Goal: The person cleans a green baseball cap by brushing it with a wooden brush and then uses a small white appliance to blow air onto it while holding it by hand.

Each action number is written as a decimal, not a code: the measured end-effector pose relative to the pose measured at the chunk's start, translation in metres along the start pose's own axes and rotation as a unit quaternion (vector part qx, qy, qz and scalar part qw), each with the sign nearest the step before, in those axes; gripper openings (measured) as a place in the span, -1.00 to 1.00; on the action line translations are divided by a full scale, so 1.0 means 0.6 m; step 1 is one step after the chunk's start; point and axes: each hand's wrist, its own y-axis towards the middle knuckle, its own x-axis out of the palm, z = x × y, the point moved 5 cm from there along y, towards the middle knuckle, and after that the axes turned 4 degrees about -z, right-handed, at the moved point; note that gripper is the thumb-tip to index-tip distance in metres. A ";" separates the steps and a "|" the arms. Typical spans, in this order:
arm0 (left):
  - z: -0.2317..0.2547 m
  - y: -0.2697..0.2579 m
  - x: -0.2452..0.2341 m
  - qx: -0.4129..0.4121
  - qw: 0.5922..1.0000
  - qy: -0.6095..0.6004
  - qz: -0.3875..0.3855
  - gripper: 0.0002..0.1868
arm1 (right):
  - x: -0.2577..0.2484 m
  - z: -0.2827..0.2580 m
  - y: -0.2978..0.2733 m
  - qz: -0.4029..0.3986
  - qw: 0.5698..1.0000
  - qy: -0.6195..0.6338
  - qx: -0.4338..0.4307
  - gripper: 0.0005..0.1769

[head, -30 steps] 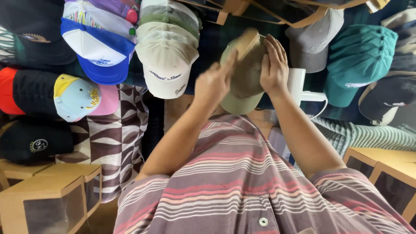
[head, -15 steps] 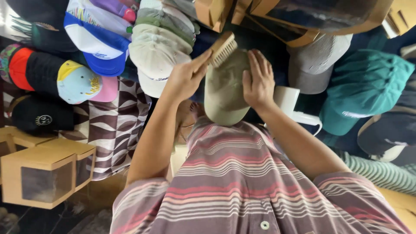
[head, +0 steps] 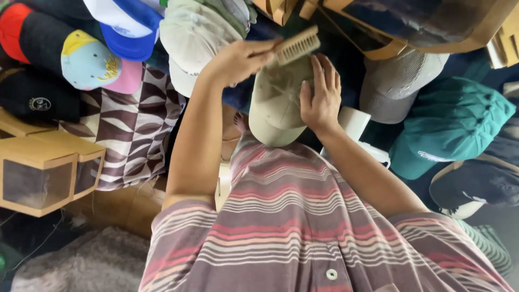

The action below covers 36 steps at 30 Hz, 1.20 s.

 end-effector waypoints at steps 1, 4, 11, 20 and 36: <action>-0.003 0.011 0.000 -0.027 1.000 -0.008 -0.001 -0.46 | 0.001 -0.001 0.007 0.002 1.000 0.003 -0.002 -0.46; -0.102 0.116 0.028 -0.078 0.995 -0.059 -0.028 -0.58 | -0.001 -0.003 0.001 0.011 1.000 0.005 0.004 -0.47; -0.019 0.002 -0.007 -0.004 0.997 -0.075 -0.027 -0.46 | -0.005 -0.006 0.000 0.027 0.999 0.015 0.041 -0.47; -0.127 -0.005 0.039 0.079 0.989 -0.107 0.060 -0.51 | 0.009 0.004 -0.014 0.072 0.997 -0.001 -0.005 -0.46; -0.202 -0.048 0.079 0.064 0.961 -0.262 0.062 -0.45 | -0.007 -0.031 0.012 0.025 0.999 0.004 0.041 -0.46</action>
